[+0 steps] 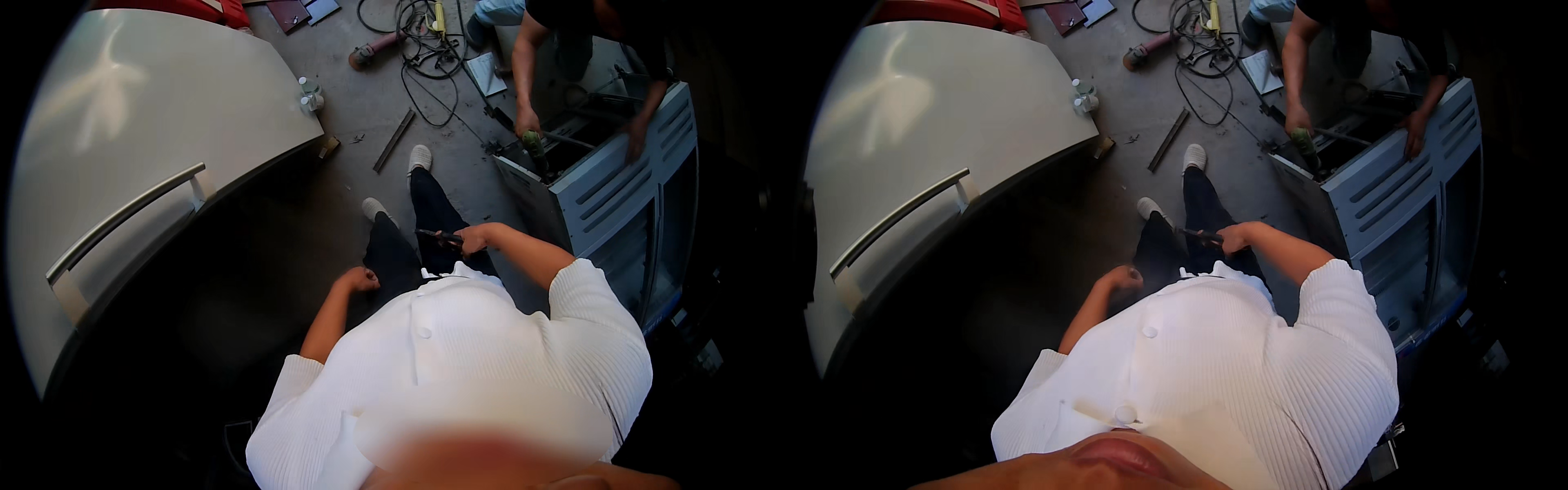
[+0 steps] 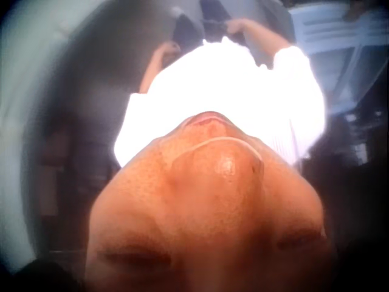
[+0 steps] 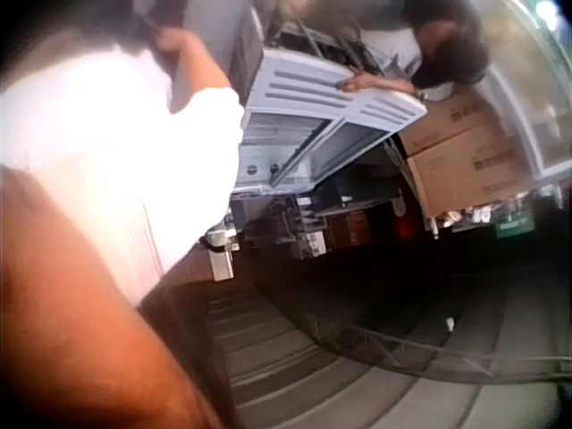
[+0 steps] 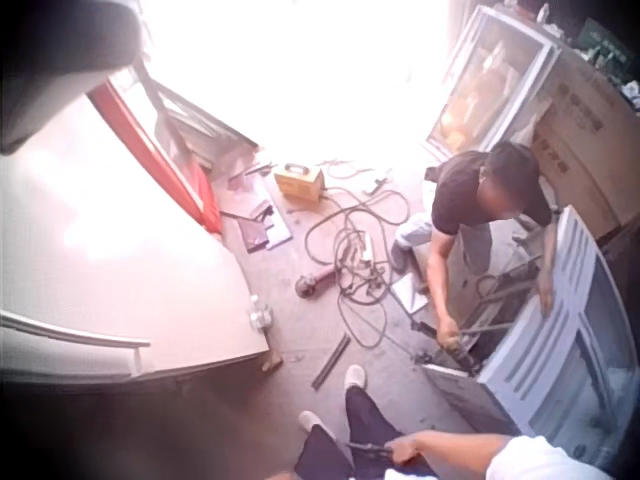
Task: The person works on a metal bracket by hand, hammering it against a wooden block on the floor and then drilling into it with a power drill while holding it with pliers.
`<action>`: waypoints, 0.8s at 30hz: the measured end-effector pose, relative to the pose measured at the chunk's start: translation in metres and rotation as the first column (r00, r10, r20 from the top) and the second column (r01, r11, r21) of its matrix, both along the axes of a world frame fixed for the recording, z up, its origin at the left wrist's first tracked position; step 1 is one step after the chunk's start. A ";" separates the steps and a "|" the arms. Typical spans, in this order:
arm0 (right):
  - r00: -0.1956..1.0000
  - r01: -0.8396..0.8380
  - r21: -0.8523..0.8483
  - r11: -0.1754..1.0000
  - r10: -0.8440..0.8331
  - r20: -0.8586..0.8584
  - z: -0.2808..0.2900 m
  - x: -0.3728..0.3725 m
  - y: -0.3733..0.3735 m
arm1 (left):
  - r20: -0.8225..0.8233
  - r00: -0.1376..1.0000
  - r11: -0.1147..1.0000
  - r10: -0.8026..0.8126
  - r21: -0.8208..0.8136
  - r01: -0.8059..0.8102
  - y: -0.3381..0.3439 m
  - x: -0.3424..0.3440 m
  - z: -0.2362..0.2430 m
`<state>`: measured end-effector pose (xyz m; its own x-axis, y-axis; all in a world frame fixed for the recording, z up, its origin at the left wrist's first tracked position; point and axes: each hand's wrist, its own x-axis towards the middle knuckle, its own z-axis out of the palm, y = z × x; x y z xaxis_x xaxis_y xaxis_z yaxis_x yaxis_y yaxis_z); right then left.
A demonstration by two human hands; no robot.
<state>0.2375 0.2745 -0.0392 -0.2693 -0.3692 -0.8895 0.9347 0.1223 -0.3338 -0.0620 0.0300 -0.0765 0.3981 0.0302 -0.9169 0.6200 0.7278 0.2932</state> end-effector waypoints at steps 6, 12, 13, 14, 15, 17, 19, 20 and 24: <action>0.942 0.334 -0.311 0.890 -0.330 0.067 0.050 0.008 -0.026 | 0.272 0.931 0.947 0.245 -0.274 -0.169 -0.024 -0.018 0.039; 0.823 0.567 -0.340 0.750 -0.531 0.202 0.027 -0.022 -0.022 | 0.386 0.920 0.951 0.069 -0.304 0.056 -0.049 -0.031 -0.014; 0.699 0.709 -0.360 0.606 -0.672 0.246 -0.017 -0.017 -0.036 | 0.409 0.907 0.944 0.099 -0.326 0.044 -0.042 -0.038 -0.031; 0.643 0.758 -0.317 0.570 -0.735 0.215 -0.038 -0.027 -0.025 | 0.435 0.892 0.938 0.119 -0.345 0.043 -0.022 -0.037 -0.041; 0.580 0.806 -0.274 0.525 -0.794 0.183 -0.061 -0.044 -0.011 | 0.378 0.925 0.931 0.039 -0.351 0.104 0.012 -0.035 -0.046; 0.791 0.606 0.219 0.765 -0.553 -0.260 -0.134 -0.072 0.014 | 0.191 0.936 0.902 0.295 -0.378 -0.207 0.057 -0.038 -0.089; 0.944 0.327 0.709 0.624 -0.191 -0.267 -0.182 -0.103 0.048 | 0.061 0.736 0.735 0.674 -0.161 -0.659 0.087 -0.035 -0.157; 0.955 0.289 0.767 0.572 -0.121 -0.270 -0.201 -0.115 0.068 | 0.098 0.693 0.686 0.714 0.097 -0.721 0.085 -0.031 -0.208; 0.889 0.455 0.774 0.441 -0.177 -0.422 -0.268 -0.131 0.104 | -0.234 0.961 0.777 0.147 0.629 0.034 0.127 -0.023 -0.327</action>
